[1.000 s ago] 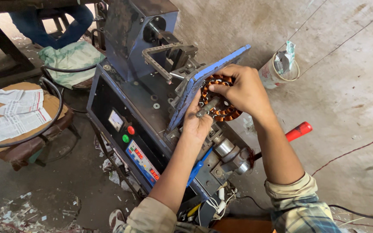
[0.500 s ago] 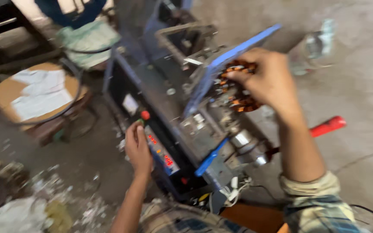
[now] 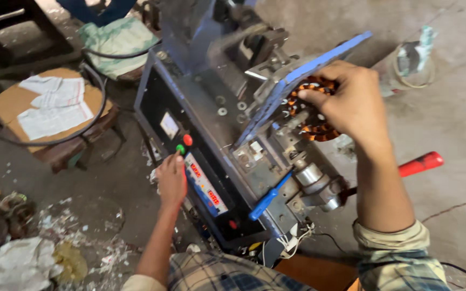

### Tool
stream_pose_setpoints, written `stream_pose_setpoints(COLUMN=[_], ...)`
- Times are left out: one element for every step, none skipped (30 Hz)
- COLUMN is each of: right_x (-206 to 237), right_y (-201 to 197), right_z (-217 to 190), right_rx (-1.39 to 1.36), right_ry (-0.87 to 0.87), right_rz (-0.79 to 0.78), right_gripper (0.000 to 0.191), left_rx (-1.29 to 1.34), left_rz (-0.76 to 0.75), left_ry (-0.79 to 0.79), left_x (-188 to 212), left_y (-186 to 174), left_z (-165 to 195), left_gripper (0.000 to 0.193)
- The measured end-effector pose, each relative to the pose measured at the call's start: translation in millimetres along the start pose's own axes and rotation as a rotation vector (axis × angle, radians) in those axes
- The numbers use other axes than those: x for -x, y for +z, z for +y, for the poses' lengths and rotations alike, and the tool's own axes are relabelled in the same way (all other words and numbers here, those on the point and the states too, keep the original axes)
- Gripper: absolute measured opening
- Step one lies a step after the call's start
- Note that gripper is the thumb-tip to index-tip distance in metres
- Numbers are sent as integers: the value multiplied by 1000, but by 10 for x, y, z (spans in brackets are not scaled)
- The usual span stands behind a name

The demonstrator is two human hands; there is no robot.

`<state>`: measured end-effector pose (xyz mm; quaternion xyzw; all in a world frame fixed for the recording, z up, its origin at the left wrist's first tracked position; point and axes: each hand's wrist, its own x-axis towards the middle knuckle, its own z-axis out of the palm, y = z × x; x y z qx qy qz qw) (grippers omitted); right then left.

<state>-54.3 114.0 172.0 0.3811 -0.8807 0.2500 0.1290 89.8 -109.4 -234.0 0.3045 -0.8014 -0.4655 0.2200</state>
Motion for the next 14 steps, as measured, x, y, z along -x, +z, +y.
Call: stream_pose_setpoints(right_x=[-5,-8,-11,-8,3,9,6,-1,-5,-9,-6,0,-2,-3], right_y=[-8,-11,-19,-28,-32,-37,-42,-47,-49,-50,-55,-56,-57,-62], right_z=[12,18,20,16,7,-4,-12,-21,-28,-33,-34,-34,-33,-30], right_rx=[18,35,50,46,41,33,28,23,17,10,5,-2,1,4], right_ry=[3,5,5,-10,-27,-45,-41,-38,-34,-25,-14,-2,-5,-8], right_rz=[-1,-4,-7,0,4,6,2,-3,-10,-9,-9,-11,-10,-9], right_gripper=[30,30,29,29,30,30,30,30,30,30,30,30,30,31], left_rx=[63,124,185,148,110,71,82,93,102,150,199,247,374,501], left_rz=[-19,-38,-55,-33,-8,19,92,165,238,235,228,220,110,-2], left_ry=[7,12,17,59,99,137,131,124,115,74,33,-11,-106,-203], left_x=[-28,-45,-49,-38,-12,25,73,126,182,238,292,343,391,436], left_y=[-42,-95,-148,-197,-241,-278,-306,-328,-344,-358,-373,-391,-414,-441], left_z=[-13,2,29,70,127,201,293,404,531,675,832,1003,1186,1381], left_gripper=[47,47,46,45,44,43,42,41,41,40,39,38,38,39])
